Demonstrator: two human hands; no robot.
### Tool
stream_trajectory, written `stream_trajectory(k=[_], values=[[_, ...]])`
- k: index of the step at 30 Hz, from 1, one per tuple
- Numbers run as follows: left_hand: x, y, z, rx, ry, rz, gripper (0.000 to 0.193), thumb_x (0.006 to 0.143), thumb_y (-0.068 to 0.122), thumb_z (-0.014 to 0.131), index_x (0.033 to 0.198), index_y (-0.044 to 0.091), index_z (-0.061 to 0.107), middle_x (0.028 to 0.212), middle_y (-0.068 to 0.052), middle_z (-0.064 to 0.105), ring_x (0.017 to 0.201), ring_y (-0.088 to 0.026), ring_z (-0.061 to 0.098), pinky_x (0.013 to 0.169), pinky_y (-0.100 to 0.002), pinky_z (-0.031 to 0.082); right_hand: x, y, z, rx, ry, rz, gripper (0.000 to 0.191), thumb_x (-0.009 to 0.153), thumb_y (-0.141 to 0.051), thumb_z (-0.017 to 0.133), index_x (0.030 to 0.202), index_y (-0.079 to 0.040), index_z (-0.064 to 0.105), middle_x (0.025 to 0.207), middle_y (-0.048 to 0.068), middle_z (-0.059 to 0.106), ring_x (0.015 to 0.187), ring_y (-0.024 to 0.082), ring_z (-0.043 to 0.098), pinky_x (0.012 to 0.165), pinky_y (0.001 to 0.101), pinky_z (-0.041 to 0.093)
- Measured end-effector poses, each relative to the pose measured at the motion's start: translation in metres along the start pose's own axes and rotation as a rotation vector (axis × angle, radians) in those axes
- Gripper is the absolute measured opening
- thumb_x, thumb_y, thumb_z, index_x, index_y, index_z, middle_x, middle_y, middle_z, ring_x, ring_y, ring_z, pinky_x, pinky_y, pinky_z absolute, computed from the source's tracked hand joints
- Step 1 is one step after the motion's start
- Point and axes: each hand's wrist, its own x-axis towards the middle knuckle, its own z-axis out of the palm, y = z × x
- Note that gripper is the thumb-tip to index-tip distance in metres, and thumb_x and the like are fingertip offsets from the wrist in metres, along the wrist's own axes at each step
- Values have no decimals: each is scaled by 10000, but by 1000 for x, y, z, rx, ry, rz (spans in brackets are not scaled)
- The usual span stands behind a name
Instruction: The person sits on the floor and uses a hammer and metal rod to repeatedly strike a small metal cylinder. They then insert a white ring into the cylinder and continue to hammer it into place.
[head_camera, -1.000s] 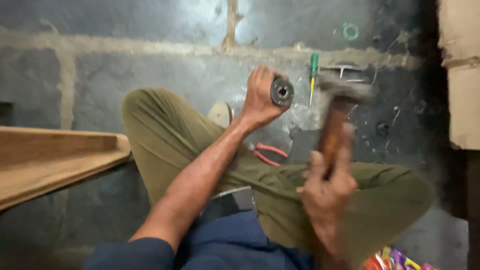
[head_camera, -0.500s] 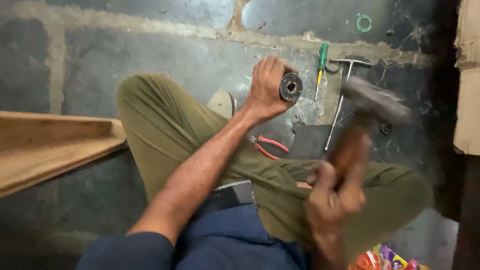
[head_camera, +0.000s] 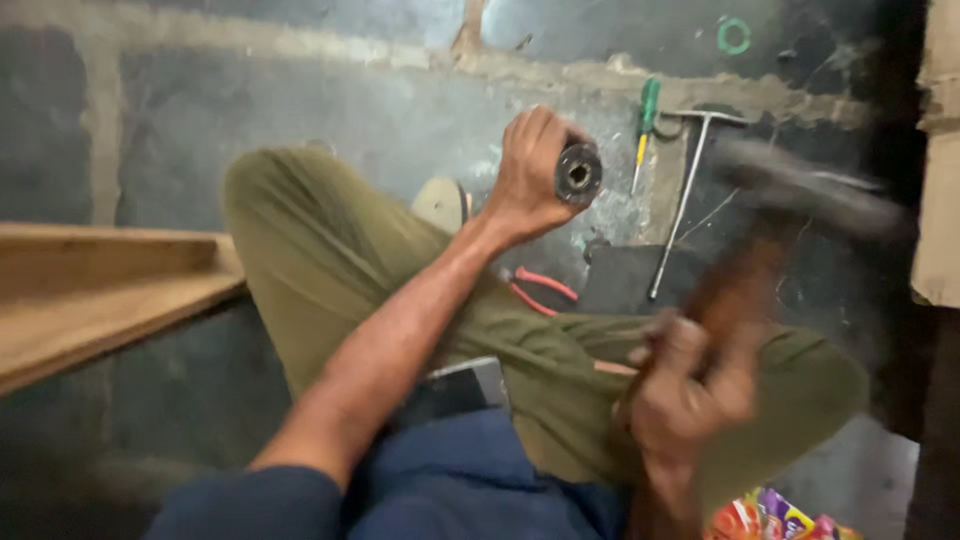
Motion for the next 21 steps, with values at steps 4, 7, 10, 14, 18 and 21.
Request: stream_trajectory(k=[4, 7, 10, 14, 18, 21], values=[[-1, 0, 2, -5, 5, 9, 429, 698, 164, 840, 1059, 118, 614, 1045, -116, 570, 1054, -358, 559, 942, -478, 425, -6, 19, 6, 288, 82, -33, 315, 1131, -186, 542, 1401, -42, 468, 952, 140, 655, 726, 205, 635, 644, 292, 547], [-2, 0, 0, -112, 3, 10, 536, 618, 229, 884, 1055, 88, 609, 1020, -136, 564, 1017, -378, 547, 906, -487, 428, 6, 50, 33, -244, -262, -316, 441, 1187, -170, 586, 1573, -113, 378, 1188, 262, 696, 1045, 258, 723, 862, 340, 565], [-1, -1, -2, -36, 10, -24, 544, 608, 259, 907, 1028, 91, 605, 996, -137, 564, 995, -387, 546, 882, -504, 418, 15, 56, 43, -309, -329, 12, 585, 1044, -182, 622, 1596, -109, 443, 876, 233, 652, 679, 229, 632, 667, 349, 534], [-1, -1, -2, -6, -8, -23, 443, 713, 182, 853, 1078, 113, 613, 1060, -118, 563, 1063, -354, 554, 937, -477, 431, 3, 26, 14, -158, -165, 186, 612, 1021, -196, 590, 1603, -136, 412, 715, 171, 658, 610, 241, 638, 595, 369, 525], [-2, -1, 0, 9, -4, -29, 443, 700, 180, 836, 1074, 105, 610, 1067, -119, 551, 1067, -352, 540, 943, -475, 424, -12, 10, -4, 388, 233, -44, 599, 1030, -198, 595, 1597, -122, 416, 899, 214, 673, 770, 309, 672, 668, 401, 539], [-2, -2, 1, -10, -14, -31, 435, 707, 164, 824, 1078, 96, 607, 1064, -118, 547, 1069, -351, 540, 951, -468, 430, -3, 25, 13, 15, 7, -91, 590, 1038, -199, 599, 1592, -111, 419, 1037, 247, 683, 889, 361, 698, 724, 426, 549]])
